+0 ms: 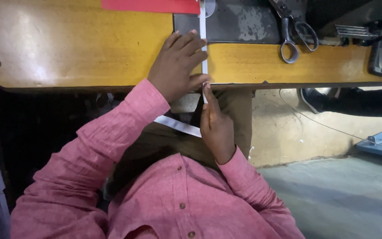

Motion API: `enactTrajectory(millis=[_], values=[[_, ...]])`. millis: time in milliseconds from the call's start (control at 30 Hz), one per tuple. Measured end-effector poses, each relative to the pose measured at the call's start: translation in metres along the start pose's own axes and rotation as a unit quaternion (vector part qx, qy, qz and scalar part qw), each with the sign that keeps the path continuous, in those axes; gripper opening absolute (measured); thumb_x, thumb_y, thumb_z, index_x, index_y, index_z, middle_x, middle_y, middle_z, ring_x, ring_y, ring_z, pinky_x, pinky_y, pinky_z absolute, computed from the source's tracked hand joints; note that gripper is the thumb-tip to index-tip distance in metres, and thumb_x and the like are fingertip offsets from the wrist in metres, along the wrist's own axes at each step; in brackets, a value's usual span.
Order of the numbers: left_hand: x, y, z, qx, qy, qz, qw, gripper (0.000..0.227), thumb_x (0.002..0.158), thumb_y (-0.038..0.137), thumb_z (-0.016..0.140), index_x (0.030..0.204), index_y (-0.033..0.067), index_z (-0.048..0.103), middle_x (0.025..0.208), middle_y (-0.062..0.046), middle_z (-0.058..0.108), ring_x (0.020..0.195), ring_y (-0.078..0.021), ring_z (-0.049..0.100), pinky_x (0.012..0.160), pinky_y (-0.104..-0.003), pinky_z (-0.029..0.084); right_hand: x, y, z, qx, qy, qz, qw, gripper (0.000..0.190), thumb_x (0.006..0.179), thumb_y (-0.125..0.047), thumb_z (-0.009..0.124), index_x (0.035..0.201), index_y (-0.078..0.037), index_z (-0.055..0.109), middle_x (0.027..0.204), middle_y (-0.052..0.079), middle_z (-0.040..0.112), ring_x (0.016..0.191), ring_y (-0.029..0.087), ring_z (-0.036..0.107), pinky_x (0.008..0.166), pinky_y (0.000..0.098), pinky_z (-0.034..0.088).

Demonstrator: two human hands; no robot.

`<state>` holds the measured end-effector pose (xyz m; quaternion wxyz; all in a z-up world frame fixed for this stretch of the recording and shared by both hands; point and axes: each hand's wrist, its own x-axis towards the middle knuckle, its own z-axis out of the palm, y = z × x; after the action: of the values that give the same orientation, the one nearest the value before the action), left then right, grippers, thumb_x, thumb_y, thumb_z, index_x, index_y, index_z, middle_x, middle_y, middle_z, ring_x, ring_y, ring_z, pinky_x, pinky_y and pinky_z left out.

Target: The person repeatedly sews a white strip of paper onto various printed paper sheets using a sewing machine. They align the paper under the needle, feed it through, and then retrieve the sewn piece, repeating the process with different sheets.

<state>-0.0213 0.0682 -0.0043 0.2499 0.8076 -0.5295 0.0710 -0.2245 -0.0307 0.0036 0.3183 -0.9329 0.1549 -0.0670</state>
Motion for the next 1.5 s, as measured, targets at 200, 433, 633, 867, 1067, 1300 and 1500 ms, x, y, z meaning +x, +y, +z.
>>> enactTrajectory(millis=[200,433,633,867,1067,1300,1500], values=[[0.007,-0.012,0.008,-0.007,0.028,-0.003,1.000,0.050,0.095,0.051,0.086,0.127,0.0133,0.076,0.146,-0.006,0.067,0.145,-0.0338,0.051,0.121,-0.053,0.033,0.008,-0.003,-0.004,0.027,-0.014,0.008,1.000,0.053,0.114,-0.017,0.041,0.167,-0.017,0.036,0.170,0.004,0.051,0.091,0.044,0.077,0.066,0.0478,0.056],[0.011,-0.015,0.005,-0.014,-0.004,0.022,1.000,0.046,0.102,0.049,0.076,0.125,0.0095,0.075,0.144,-0.012,0.064,0.144,-0.0361,0.052,0.119,-0.055,0.036,0.011,-0.012,-0.007,0.066,-0.030,0.033,0.997,0.055,0.112,-0.018,0.040,0.167,-0.017,0.035,0.172,0.005,0.047,0.111,0.047,0.075,0.080,0.0491,0.056],[0.004,-0.001,-0.006,-0.025,-0.026,0.030,0.999,0.043,0.100,0.047,0.077,0.122,0.0105,0.071,0.146,-0.013,0.062,0.143,-0.0374,0.052,0.119,-0.055,0.038,-0.005,0.003,0.002,0.063,-0.041,0.033,0.997,0.054,0.115,-0.026,0.036,0.168,-0.015,0.034,0.173,0.006,0.045,0.101,0.042,0.077,0.074,0.0471,0.057],[-0.010,0.014,-0.007,0.012,0.008,0.033,0.999,0.053,0.093,0.056,0.085,0.120,0.0131,0.070,0.143,-0.010,0.063,0.140,-0.0340,0.053,0.117,-0.052,0.040,-0.016,0.016,0.012,0.026,-0.040,-0.013,0.999,0.053,0.118,-0.027,0.032,0.169,-0.011,0.032,0.177,0.011,0.038,0.145,0.036,0.063,0.078,0.0447,0.060],[-0.010,0.014,-0.006,0.019,0.015,0.036,0.999,0.046,0.094,0.053,0.085,0.111,0.0137,0.068,0.141,-0.008,0.061,0.141,-0.0327,0.052,0.116,-0.052,0.041,-0.012,0.007,0.007,0.021,-0.052,0.035,0.998,0.056,0.116,-0.032,0.031,0.170,-0.016,0.030,0.177,0.007,0.039,0.093,0.046,0.076,0.065,0.0513,0.055],[0.002,-0.003,0.007,0.010,0.027,0.014,0.999,0.041,0.094,0.046,0.083,0.118,0.0134,0.074,0.142,-0.009,0.067,0.142,-0.0350,0.053,0.116,-0.053,0.038,0.009,0.003,-0.001,-0.019,-0.012,-0.015,1.000,0.051,0.116,-0.020,0.038,0.166,-0.011,0.039,0.168,0.011,0.052,0.108,0.043,0.075,0.073,0.0492,0.056],[0.015,-0.017,0.006,0.009,0.009,-0.003,1.000,0.039,0.100,0.042,0.077,0.127,0.0133,0.076,0.146,-0.008,0.065,0.145,-0.0337,0.050,0.118,-0.052,0.035,0.042,-0.003,-0.012,-0.055,0.013,-0.022,0.998,0.049,0.112,-0.017,0.047,0.161,-0.016,0.048,0.105,0.016,0.082,0.062,0.045,0.066,0.056,0.0557,0.046]])
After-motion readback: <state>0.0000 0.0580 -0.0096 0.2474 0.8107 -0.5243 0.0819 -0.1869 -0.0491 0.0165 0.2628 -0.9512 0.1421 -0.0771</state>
